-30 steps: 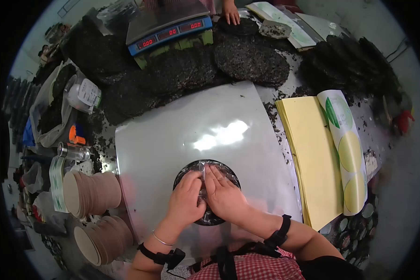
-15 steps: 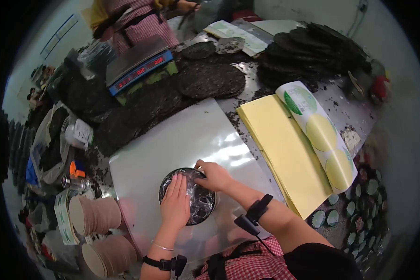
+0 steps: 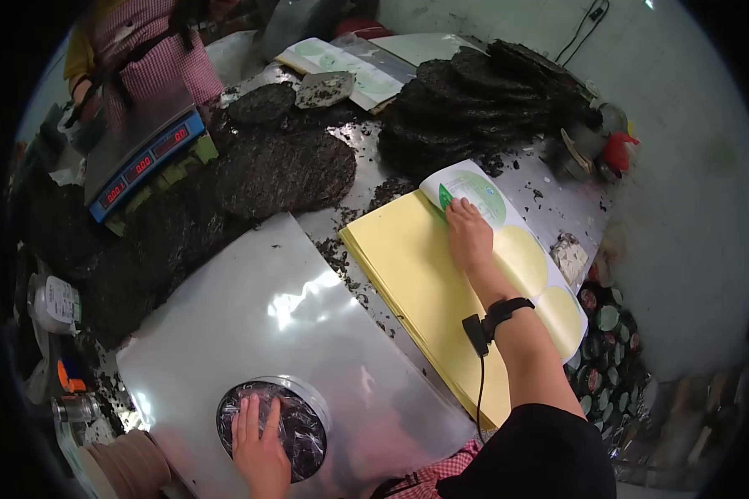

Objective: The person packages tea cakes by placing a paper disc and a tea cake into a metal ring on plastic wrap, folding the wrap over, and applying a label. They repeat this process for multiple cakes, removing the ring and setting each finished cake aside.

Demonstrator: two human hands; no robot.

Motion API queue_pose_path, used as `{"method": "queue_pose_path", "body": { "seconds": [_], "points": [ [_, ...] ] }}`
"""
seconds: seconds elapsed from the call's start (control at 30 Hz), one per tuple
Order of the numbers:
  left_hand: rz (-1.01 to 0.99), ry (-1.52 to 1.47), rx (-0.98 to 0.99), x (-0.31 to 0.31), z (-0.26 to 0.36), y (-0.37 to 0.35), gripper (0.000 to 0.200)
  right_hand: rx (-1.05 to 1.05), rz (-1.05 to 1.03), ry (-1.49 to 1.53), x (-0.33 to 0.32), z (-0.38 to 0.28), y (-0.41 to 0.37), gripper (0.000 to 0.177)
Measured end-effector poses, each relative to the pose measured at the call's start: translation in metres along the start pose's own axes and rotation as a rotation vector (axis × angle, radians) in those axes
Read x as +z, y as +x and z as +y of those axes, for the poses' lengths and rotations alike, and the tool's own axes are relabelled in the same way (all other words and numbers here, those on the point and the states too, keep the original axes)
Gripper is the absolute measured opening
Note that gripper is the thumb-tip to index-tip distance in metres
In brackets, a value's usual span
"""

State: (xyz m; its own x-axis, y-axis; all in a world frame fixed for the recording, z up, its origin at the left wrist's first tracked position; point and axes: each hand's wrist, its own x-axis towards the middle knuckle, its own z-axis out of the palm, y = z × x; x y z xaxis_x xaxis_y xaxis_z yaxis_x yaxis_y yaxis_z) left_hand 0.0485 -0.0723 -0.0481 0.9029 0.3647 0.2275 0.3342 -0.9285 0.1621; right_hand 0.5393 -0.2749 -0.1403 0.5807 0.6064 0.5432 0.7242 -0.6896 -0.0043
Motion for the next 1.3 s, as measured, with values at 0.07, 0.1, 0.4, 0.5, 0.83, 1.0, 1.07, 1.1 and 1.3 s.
{"method": "queue_pose_path", "body": {
  "seconds": [0.07, 0.1, 0.4, 0.5, 0.83, 1.0, 1.07, 1.1, 1.3],
  "points": [
    [-0.188, -0.140, -0.189, 0.004, 0.005, -0.008, 0.052, 0.427, 0.027, 0.176, -0.018, -0.004, 0.022, 0.025],
    [-0.187, -0.130, -0.212, 0.008, 0.006, -0.010, 0.052, 0.466, 0.162, 0.176, -0.020, 0.015, 0.031, 0.030],
    [0.020, -0.293, -0.097, 0.028, -0.013, -0.032, 0.043, 0.709, 0.302, 1.162, -0.221, 0.073, -0.024, 0.063],
    [-0.081, -0.254, -0.039, 0.004, -0.004, -0.023, 0.050, 0.033, -0.296, 0.974, -0.206, -0.131, -0.101, 0.076],
    [-0.388, -0.610, -0.148, 0.021, -0.010, -0.041, 0.081, -0.637, -0.675, 0.564, -0.182, -0.317, -0.136, 0.079],
    [-0.509, -0.742, -0.163, 0.013, -0.010, -0.040, 0.085, -0.644, -1.181, 0.397, -0.240, -0.342, -0.048, 0.079],
    [-0.356, -0.647, -0.160, 0.010, -0.009, -0.040, 0.086, -0.594, -0.985, 0.691, -0.222, -0.346, -0.045, 0.076],
    [-0.199, -0.537, -0.156, 0.009, -0.007, -0.043, 0.088, -0.713, -0.640, 0.788, -0.190, -0.361, -0.045, 0.072],
    [0.056, -0.376, 0.296, 0.013, -0.041, -0.114, 0.056, -0.899, -0.750, 0.665, -0.138, -0.373, -0.093, 0.070]
  ]
}}
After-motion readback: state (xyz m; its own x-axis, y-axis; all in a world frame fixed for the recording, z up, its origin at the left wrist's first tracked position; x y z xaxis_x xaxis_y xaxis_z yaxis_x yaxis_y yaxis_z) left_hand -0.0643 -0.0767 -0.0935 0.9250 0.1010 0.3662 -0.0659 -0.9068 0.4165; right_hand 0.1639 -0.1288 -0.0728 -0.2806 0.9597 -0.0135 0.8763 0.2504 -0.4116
